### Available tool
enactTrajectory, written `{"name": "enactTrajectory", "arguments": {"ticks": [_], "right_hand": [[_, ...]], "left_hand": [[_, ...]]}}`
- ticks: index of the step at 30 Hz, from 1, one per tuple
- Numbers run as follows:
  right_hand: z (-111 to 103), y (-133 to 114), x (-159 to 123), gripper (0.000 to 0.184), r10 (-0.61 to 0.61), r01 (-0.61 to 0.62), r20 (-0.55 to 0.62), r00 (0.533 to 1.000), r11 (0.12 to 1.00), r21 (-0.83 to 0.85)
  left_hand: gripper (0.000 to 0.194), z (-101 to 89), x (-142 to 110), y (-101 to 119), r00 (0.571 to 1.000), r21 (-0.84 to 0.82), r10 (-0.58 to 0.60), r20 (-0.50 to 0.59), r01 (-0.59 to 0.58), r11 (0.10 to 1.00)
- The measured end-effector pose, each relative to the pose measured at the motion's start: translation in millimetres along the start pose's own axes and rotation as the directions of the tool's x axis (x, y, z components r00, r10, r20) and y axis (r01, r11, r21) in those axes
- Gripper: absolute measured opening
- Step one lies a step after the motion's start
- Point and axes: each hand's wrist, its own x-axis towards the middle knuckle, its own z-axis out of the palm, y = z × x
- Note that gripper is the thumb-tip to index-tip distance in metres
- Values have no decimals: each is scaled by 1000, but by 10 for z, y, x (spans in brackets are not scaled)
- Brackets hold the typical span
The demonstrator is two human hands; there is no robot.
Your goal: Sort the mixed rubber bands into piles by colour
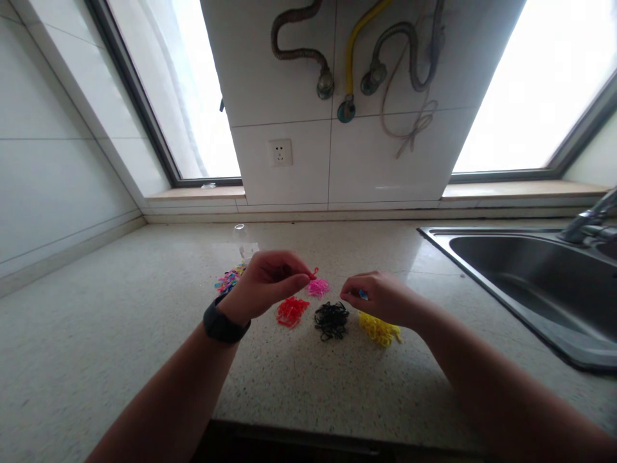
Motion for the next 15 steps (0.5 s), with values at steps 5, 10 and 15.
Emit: {"name": "enactTrajectory", "arguments": {"ticks": [5, 10, 15], "right_hand": [[-6, -9, -4, 20, -14, 14, 0, 1000, 1000, -11], [-1, -12, -5, 20, -4, 4, 8, 1000, 1000, -26], [-6, -13, 2, 21, -4, 4, 15, 1000, 1000, -21]], "left_hand": [[6, 97, 6, 121, 994, -16, 49, 101, -48, 999], [11, 113, -11, 162, 990, -39, 76, 122, -72, 997], [13, 99, -21, 170, 985, 17, 99, 144, -102, 995]]}}
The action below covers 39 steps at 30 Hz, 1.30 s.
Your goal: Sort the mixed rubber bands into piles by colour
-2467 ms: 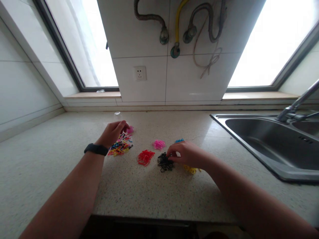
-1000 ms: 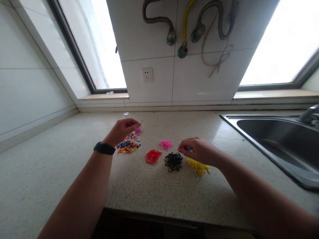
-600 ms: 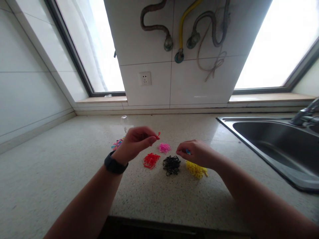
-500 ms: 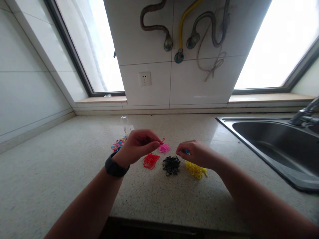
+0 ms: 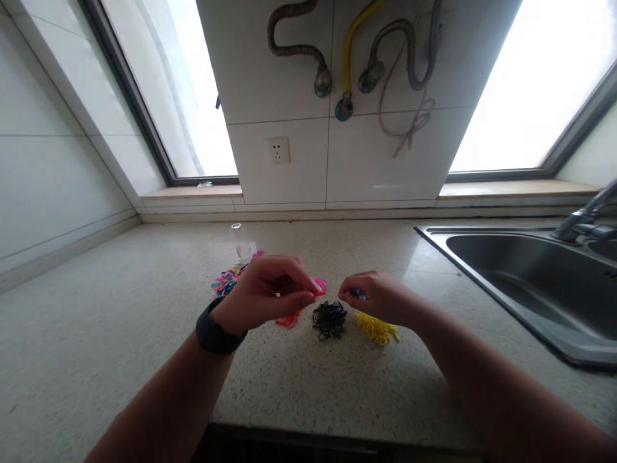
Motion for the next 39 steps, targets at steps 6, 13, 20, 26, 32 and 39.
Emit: {"name": "enactTrajectory", "arguments": {"ticks": [6, 13, 20, 26, 32, 39], "right_hand": [[6, 15, -4, 20, -3, 3, 0, 1000, 1000, 3], [22, 38, -1, 19, -1, 1, -4, 1000, 1000, -9], [2, 24, 4, 20, 8, -8, 5, 1000, 1000, -14], [-8, 15, -4, 20, 10, -10, 6, 1000, 1000, -22], [-12, 10, -2, 20, 3, -2, 17, 1000, 999, -34], [-27, -9, 1, 19, 9, -8, 7, 1000, 999, -39]], "left_hand": [[9, -84, 5, 12, 999, 399, 27, 45, -42, 916], [7, -280, -18, -29, 995, 727, -44, 85, -32, 686], [9, -356, -45, -53, 995, 757, -57, 85, -27, 653], [9, -328, -46, -31, 997, 717, -14, 81, -49, 695], [5, -296, -62, -4, 997, 674, 25, 71, -67, 736], [2, -239, -81, 66, 996, 613, 36, 86, -81, 786]]}}
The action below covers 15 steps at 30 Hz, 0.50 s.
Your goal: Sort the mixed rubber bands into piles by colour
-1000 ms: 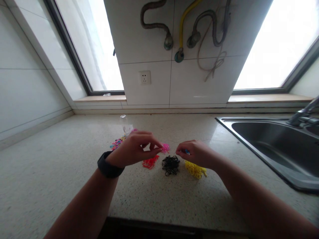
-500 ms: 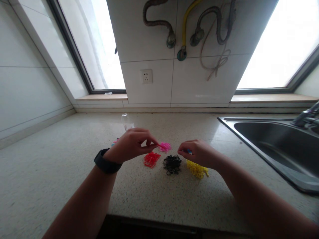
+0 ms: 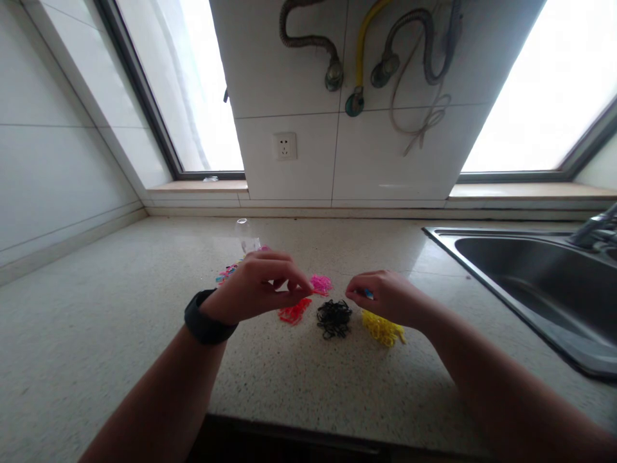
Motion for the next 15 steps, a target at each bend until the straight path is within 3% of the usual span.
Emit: {"name": "enactTrajectory", "arguments": {"ticks": [6, 9, 15], "right_hand": [[2, 7, -5, 20, -17, 17, -3, 1000, 1000, -3], [5, 17, -7, 20, -27, 27, -9, 1000, 1000, -5], [17, 35, -7, 19, -27, 27, -7, 1000, 1000, -9]], "left_hand": [[3, -20, -2, -14, 1000, -29, -1, 12, 1, 1000], [9, -50, 8, -76, 993, 57, -69, 95, 64, 996], [18, -92, 2, -300, 904, 177, -266, 333, 218, 960]]}}
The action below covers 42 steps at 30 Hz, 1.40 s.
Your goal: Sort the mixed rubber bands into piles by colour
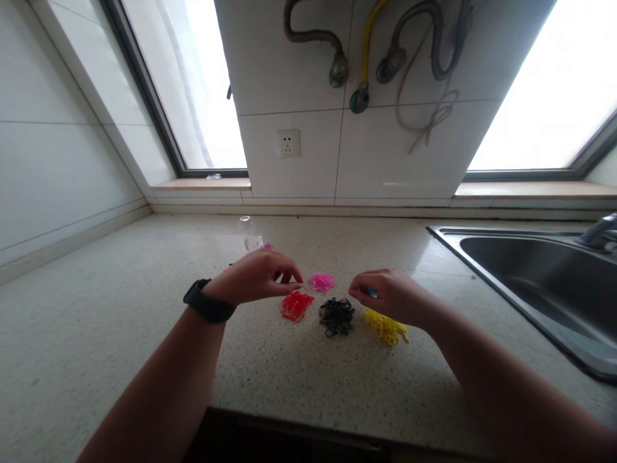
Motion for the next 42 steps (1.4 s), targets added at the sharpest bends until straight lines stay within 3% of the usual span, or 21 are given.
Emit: {"name": "enactTrajectory", "arguments": {"ticks": [5, 9, 26, 29, 32, 35, 39, 42], "right_hand": [[5, 13, -3, 20, 13, -13, 12, 1000, 1000, -13], [14, 24, -3, 19, 17, -17, 17, 1000, 1000, -13], [20, 32, 7, 18, 12, -11, 33, 999, 999, -34], [20, 32, 9, 19, 14, -12, 38, 999, 999, -40], [13, 26, 11, 18, 17, -16, 37, 999, 999, -32], [7, 22, 9, 18, 14, -13, 30, 999, 1000, -25], [7, 22, 3, 19, 9, -8, 22, 1000, 1000, -24], [12, 24, 2, 19, 11, -10, 20, 1000, 1000, -27]], "left_hand": [[16, 70, -2, -256, 982, 12, -85, 171, 84, 996], [14, 104, -13, -351, 964, -18, -106, 243, 114, 993], [19, 112, -20, -393, 945, -77, -123, 303, 152, 985], [27, 92, -28, -421, 968, -57, -151, 201, 165, 985], [32, 81, -51, -526, 983, -16, -183, -14, 183, 983], [37, 67, -92, -665, 965, 7, -201, -166, 205, 979], [39, 58, -145, -820, 937, -27, -239, -254, 240, 970], [41, 81, -155, -905, 891, -94, -291, -349, 275, 957]]}}
